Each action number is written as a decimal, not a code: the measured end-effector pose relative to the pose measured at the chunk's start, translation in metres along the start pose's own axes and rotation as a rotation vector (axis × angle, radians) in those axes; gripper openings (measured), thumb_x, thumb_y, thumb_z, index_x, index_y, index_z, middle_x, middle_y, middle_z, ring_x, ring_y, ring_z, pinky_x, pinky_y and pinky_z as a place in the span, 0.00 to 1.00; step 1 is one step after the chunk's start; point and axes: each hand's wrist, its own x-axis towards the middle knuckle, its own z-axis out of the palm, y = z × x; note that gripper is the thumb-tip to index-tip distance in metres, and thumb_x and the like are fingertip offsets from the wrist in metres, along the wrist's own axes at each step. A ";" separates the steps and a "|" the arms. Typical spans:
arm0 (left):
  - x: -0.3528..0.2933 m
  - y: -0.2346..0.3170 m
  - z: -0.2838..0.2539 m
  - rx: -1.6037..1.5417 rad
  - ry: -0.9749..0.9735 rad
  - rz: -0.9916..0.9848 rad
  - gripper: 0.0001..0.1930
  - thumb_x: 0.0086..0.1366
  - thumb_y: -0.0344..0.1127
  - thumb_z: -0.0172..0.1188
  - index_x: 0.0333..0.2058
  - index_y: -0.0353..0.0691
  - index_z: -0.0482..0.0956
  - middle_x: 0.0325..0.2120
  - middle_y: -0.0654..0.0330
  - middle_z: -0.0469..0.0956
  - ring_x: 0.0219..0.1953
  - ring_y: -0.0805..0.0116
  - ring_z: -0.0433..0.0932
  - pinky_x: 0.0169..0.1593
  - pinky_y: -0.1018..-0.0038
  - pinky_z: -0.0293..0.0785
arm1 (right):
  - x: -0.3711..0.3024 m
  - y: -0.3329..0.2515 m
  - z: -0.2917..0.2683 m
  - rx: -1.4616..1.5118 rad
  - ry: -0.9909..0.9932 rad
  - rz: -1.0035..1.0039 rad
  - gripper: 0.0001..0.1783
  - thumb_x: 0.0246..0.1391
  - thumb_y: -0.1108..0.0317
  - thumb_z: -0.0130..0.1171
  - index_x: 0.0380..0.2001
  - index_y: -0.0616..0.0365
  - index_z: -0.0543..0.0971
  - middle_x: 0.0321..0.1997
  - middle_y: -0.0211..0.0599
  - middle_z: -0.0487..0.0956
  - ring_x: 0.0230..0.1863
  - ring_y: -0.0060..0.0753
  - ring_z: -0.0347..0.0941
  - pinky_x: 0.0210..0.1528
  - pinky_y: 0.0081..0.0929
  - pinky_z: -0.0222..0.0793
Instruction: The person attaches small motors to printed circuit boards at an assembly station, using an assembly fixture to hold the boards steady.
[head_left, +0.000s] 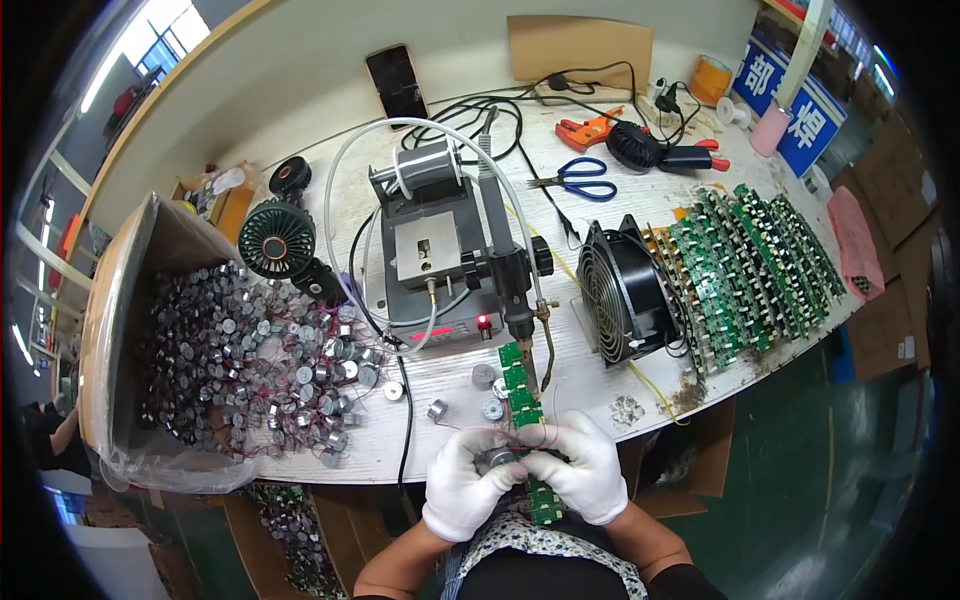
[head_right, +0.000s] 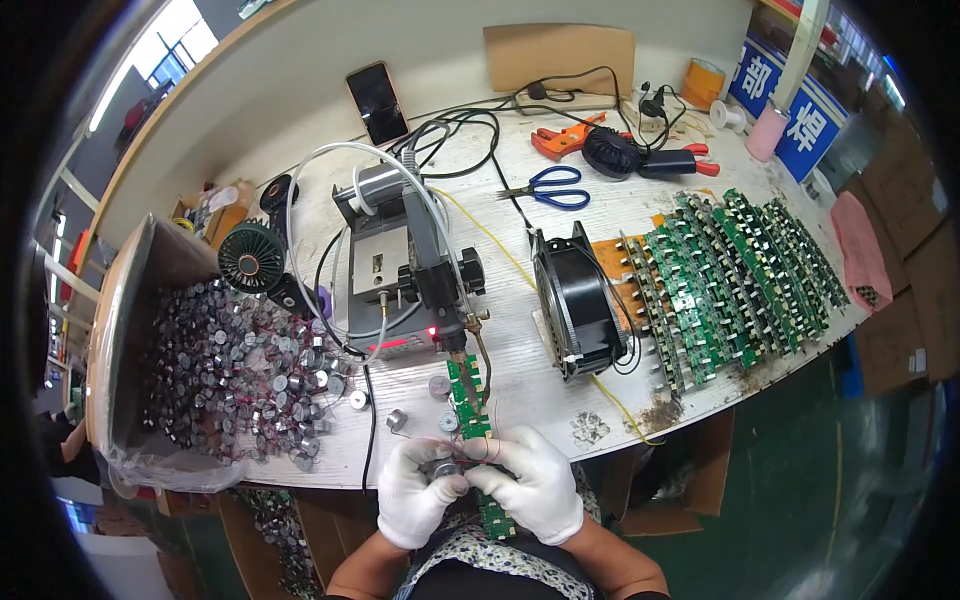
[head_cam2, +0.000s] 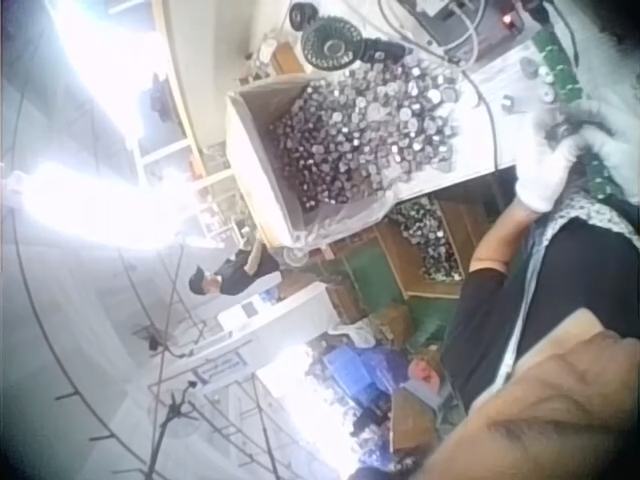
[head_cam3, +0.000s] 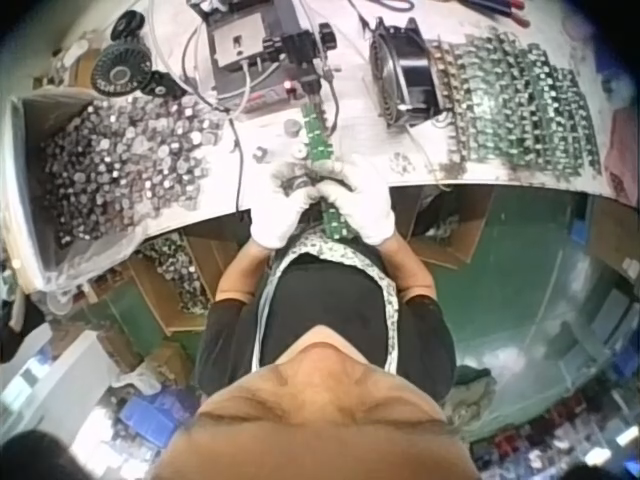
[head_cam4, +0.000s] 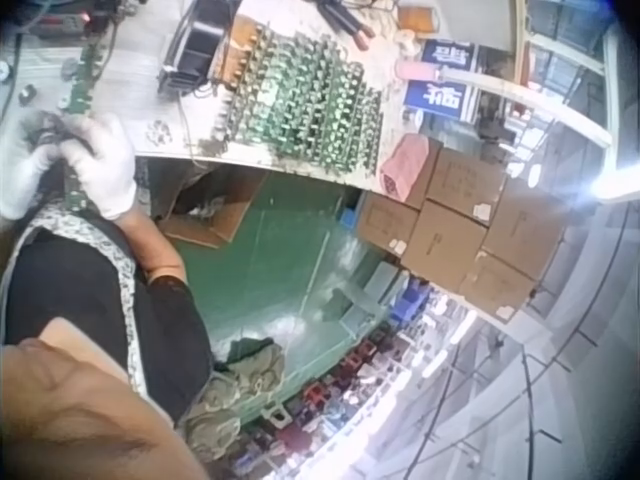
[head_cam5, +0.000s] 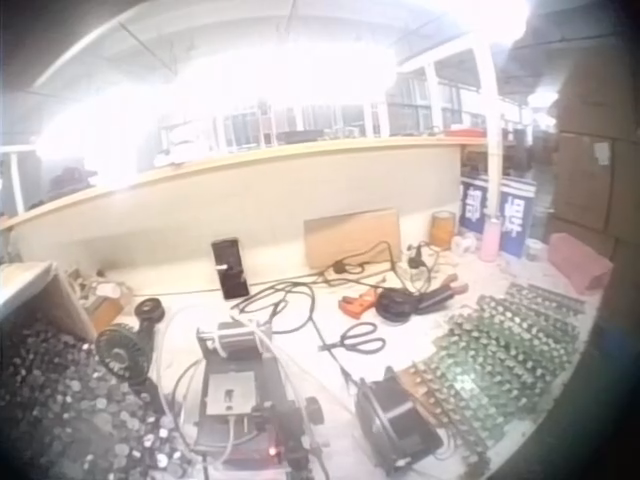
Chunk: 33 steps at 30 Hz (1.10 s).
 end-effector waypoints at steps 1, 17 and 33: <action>0.000 0.001 -0.001 0.018 -0.019 -0.031 0.23 0.52 0.37 0.73 0.41 0.30 0.74 0.31 0.59 0.79 0.29 0.78 0.76 0.35 0.79 0.76 | 0.000 0.001 0.001 0.019 0.009 -0.022 0.16 0.42 0.76 0.68 0.38 0.61 0.82 0.33 0.36 0.75 0.33 0.30 0.74 0.37 0.23 0.70; 0.006 0.005 -0.004 0.443 -0.065 0.355 0.22 0.44 0.33 0.76 0.37 0.33 0.76 0.32 0.52 0.80 0.29 0.64 0.80 0.33 0.73 0.77 | -0.003 0.003 0.003 0.008 0.036 0.027 0.12 0.44 0.74 0.67 0.36 0.60 0.83 0.33 0.38 0.76 0.32 0.33 0.75 0.35 0.25 0.71; 0.012 -0.011 -0.037 0.474 0.147 0.189 0.15 0.50 0.25 0.68 0.37 0.32 0.75 0.32 0.56 0.78 0.25 0.70 0.75 0.29 0.76 0.73 | 0.003 -0.001 0.002 -0.100 0.027 -0.078 0.08 0.44 0.74 0.65 0.31 0.59 0.82 0.30 0.38 0.76 0.30 0.35 0.74 0.34 0.26 0.71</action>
